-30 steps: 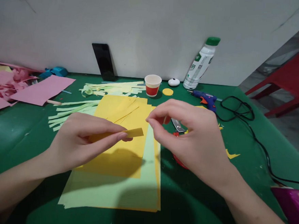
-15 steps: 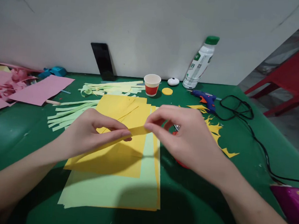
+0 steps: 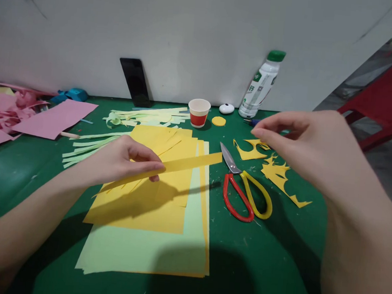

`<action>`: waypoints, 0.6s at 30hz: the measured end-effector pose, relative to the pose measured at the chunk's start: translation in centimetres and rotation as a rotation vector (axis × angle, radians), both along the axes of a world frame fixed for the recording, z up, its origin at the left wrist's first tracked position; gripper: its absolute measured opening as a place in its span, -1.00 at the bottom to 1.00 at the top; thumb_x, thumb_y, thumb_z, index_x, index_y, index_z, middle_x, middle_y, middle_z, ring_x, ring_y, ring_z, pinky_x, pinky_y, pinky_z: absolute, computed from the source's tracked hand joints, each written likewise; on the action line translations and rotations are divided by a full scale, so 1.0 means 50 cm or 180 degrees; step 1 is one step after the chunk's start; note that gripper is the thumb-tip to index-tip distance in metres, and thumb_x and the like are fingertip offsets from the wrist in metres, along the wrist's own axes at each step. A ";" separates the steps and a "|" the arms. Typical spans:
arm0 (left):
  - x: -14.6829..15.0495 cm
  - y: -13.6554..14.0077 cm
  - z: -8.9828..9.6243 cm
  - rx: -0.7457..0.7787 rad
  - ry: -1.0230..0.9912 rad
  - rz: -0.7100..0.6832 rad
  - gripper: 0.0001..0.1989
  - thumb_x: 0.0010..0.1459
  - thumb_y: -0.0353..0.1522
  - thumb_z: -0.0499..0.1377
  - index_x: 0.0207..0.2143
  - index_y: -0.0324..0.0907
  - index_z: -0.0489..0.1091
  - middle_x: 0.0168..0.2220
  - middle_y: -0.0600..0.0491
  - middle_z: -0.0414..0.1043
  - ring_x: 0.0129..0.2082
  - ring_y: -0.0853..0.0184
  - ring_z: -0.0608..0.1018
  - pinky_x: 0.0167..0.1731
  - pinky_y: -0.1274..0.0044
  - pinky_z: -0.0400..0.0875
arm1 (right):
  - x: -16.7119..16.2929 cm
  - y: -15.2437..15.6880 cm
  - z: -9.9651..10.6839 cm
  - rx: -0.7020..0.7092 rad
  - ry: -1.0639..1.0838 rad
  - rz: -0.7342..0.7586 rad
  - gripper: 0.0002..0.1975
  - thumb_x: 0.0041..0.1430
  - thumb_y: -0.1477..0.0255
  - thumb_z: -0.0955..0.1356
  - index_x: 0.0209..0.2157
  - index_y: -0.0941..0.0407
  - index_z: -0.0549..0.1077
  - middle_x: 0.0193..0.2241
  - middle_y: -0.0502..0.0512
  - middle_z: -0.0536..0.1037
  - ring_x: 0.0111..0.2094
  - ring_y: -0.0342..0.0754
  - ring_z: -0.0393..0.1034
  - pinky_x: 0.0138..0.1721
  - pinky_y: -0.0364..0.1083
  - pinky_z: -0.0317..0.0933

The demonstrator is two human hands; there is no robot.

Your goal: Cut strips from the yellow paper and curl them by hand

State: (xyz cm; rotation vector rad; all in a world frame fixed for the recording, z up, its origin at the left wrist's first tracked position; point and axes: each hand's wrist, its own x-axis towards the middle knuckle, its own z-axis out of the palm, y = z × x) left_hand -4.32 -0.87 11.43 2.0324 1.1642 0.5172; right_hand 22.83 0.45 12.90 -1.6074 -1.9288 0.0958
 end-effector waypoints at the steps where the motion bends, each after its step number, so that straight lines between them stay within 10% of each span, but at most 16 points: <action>1: 0.004 -0.001 -0.003 -0.0026 0.0074 -0.0047 -0.74 0.07 -0.33 0.09 -0.53 -0.24 0.51 -0.60 0.07 0.49 -0.80 0.58 0.14 -0.83 0.70 -0.01 | -0.015 -0.007 -0.002 -0.0035 -0.0079 0.0237 -0.86 0.02 0.28 0.33 -0.43 0.03 0.49 -0.54 0.00 0.52 -0.55 -0.15 0.35 -0.62 -0.18 0.13; 7: 0.027 -0.015 -0.028 -0.0022 0.0426 -0.0526 -0.70 0.12 -0.28 0.04 -0.44 -0.25 0.51 -0.56 0.06 0.48 -0.66 0.52 0.32 -0.66 0.67 0.12 | -0.130 -0.047 -0.034 -0.1121 -0.0305 0.1966 -0.84 0.11 0.45 0.24 -0.41 0.12 0.46 -0.38 0.02 0.54 -0.35 -0.08 0.38 -0.31 -0.09 0.19; 18: 0.002 0.008 -0.004 -0.0279 0.0292 -0.0056 -0.74 0.06 -0.29 0.08 -0.54 -0.20 0.50 -0.60 0.11 0.46 -0.73 0.56 0.17 -0.76 0.67 -0.01 | -0.070 -0.016 -0.010 -0.1830 -0.0270 0.1268 -0.78 0.00 0.31 0.29 -0.58 0.11 0.47 -0.58 0.01 0.49 -0.53 -0.12 0.29 -0.52 -0.15 0.11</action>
